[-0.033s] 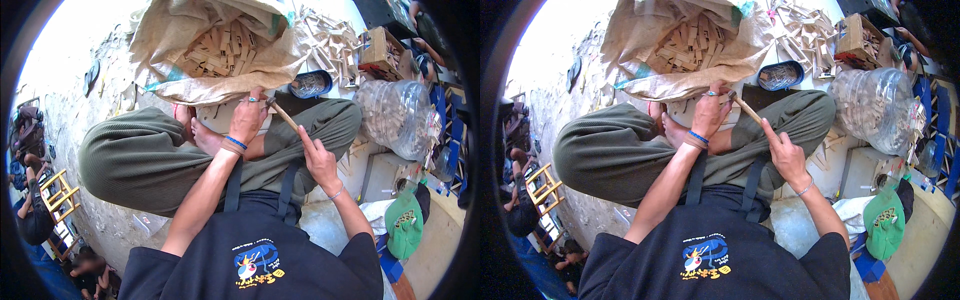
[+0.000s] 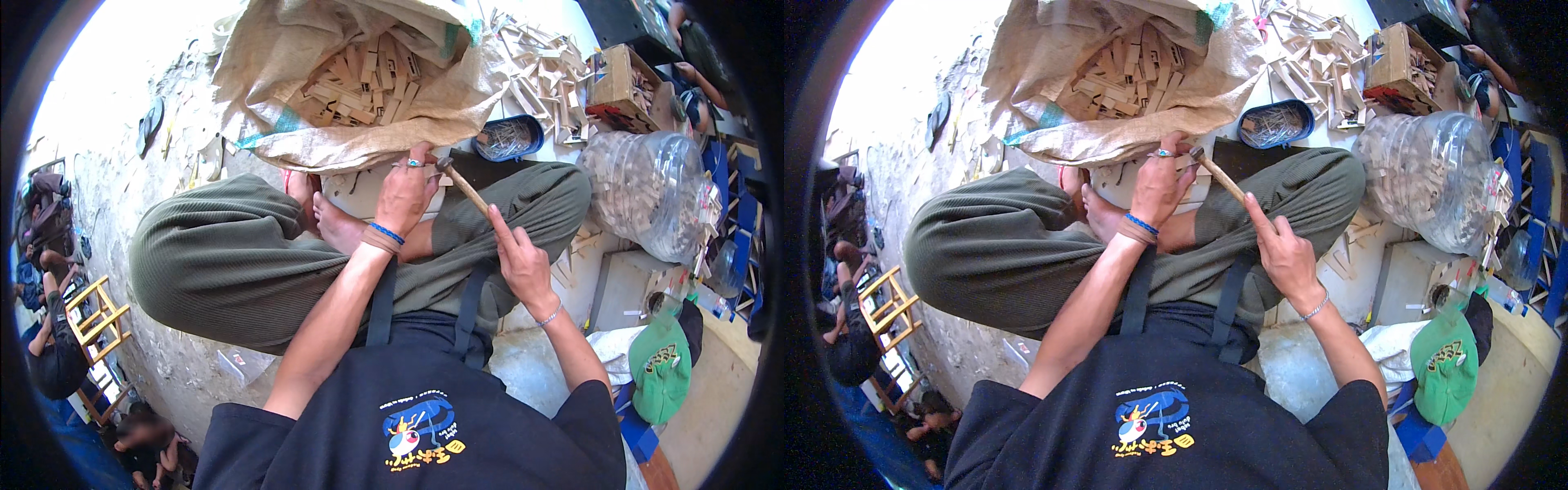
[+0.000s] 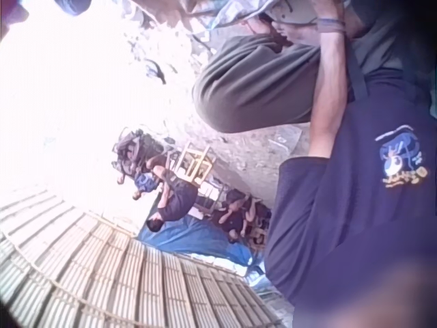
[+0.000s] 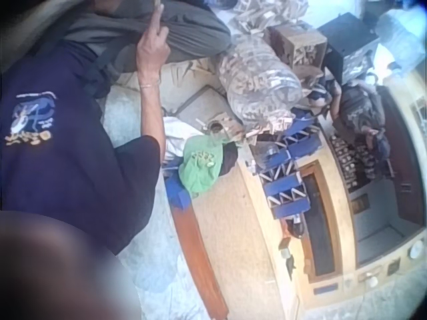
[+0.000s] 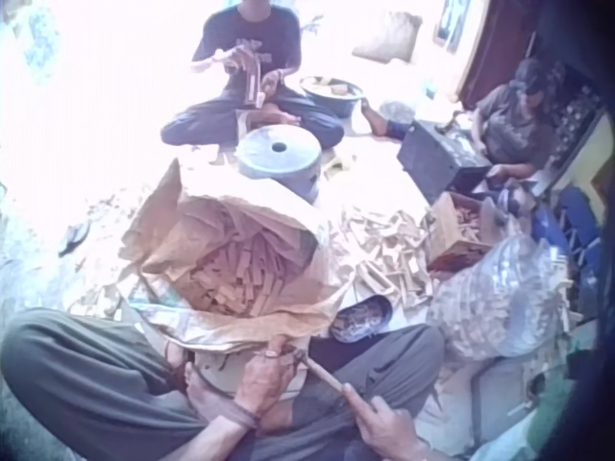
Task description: The person sits on the floor and repeatedly picks up small wooden pieces and metal pins from a sack and a container. They insert the pins into the wood and use a hammer to tap them in place, then place the assembled pieces into a sack.
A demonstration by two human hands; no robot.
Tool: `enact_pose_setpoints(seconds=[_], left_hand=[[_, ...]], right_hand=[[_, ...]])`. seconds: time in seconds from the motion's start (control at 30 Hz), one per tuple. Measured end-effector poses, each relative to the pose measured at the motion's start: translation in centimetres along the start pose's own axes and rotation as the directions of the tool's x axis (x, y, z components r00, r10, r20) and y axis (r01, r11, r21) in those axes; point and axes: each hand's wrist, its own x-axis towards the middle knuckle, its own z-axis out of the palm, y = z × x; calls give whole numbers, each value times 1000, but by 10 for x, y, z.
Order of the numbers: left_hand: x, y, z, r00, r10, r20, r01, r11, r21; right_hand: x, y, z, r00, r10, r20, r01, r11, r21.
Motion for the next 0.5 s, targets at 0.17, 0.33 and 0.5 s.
enact_pose_setpoints(seconds=[0.17,0.33,0.5], left_hand=[[-2,-2,2,1000,1,-16,-1,1000,31],[0,-5,2,998,-41,44,41,999,-12],[-5,-8,1,997,1,82,-1,1000,-8]], right_hand=[[-2,1,1,991,-53,-124,63,995,75],[2,3,-1,997,32,-70,-30,999,32],[-1,7,-20,990,19,-136,-9,998,70]])
